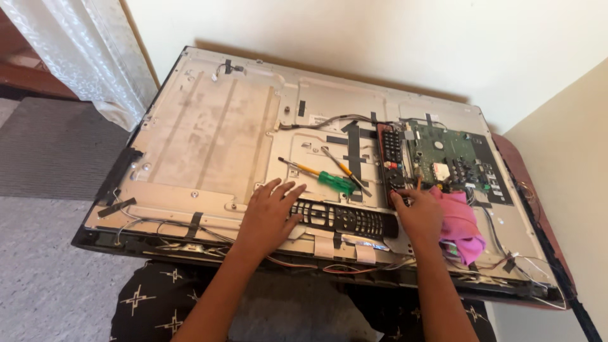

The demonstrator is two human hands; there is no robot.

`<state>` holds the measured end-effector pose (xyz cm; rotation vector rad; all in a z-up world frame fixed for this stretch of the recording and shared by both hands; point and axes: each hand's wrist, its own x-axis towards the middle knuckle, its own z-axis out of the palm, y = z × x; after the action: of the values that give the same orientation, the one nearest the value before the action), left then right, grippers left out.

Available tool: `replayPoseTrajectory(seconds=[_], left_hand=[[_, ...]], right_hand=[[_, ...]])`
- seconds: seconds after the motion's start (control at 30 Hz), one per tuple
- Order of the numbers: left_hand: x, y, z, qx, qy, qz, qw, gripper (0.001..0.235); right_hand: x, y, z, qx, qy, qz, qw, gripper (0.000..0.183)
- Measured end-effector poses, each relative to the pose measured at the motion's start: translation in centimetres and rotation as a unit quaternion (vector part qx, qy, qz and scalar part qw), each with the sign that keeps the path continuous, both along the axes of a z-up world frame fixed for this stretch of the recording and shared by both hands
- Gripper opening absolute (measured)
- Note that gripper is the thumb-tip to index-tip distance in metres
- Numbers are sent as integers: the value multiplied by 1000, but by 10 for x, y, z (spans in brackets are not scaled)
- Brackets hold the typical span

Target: The person disassembles a remote control, cleans the internal components with a pencil, and reassembles the device. They remove the back cover, separate the circuit board, clean the buttons and board, then reinsert the board and snap the cover back on.

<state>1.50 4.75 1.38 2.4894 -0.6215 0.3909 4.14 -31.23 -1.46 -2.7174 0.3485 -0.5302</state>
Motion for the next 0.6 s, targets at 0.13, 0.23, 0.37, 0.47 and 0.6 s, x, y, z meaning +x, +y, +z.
replayPoseTrajectory(seconds=[0.13,0.23,0.37,0.47,0.6], left_hand=[[-2,-2,-1,-13,0,-7,1000,58],[-4,-3,-1,-19,-12,-7,1000,53],[-5,-8,8,-60,-41,-35,997,50],[-10,-11,11,-117,-12,-49,992,47],[-6,-14,10,-329,213,-62,918,51]], right_hand=[[6,-7,1,36,18,-47,998,36],[14,-20,-3,87,-60,-50,993,37],[36,-54,7,477,-164,-22,863,37],[31,-76,22,673,-215,94,702,40],[0,-76,48,687,-206,128,685,35]])
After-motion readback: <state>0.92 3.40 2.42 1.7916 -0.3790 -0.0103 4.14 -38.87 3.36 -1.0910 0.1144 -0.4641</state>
